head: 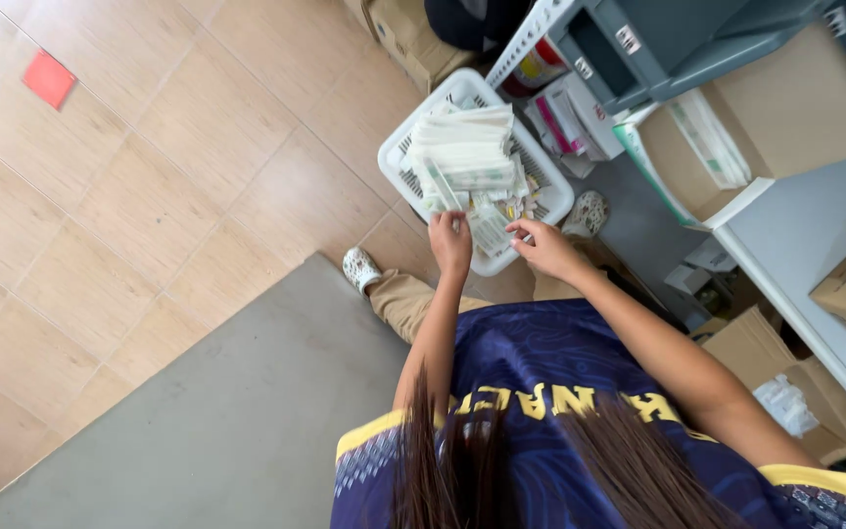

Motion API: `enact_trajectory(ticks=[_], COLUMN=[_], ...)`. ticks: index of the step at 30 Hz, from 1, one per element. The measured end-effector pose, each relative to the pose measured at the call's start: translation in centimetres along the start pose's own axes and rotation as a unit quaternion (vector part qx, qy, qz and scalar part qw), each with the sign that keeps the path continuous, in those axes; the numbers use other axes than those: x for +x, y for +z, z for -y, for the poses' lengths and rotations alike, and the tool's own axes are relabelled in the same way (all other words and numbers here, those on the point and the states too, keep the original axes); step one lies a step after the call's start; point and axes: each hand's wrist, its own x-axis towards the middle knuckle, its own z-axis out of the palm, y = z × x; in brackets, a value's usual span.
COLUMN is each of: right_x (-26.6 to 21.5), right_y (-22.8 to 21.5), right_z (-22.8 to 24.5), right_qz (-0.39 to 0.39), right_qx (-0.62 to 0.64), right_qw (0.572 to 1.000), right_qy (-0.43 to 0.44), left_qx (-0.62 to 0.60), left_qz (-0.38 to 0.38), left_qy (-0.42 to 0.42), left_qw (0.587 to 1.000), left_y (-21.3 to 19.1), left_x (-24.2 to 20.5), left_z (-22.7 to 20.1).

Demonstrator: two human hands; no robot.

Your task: The person transfers small, individually wrapped items from a white plastic basket into a cardboard box. They repeatedly pick up items, sometimes holding them up to the camera, and place them into the box.

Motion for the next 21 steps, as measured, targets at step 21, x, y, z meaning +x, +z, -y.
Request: enact_trajectory(ticks=[21], right_x=[-12.0], right_y=[-17.6], right_z=[3.0], right_qz=[-0.512], right_qx=[-0.213], right_qw=[0.828], right_qy=[-0.085], left_qx=[-0.081], left_qz=[0.262], left_qy=[0.383], left_qw=[0.882], left_y=[-3.5], left_x=[0.4], left_z=[-27.2])
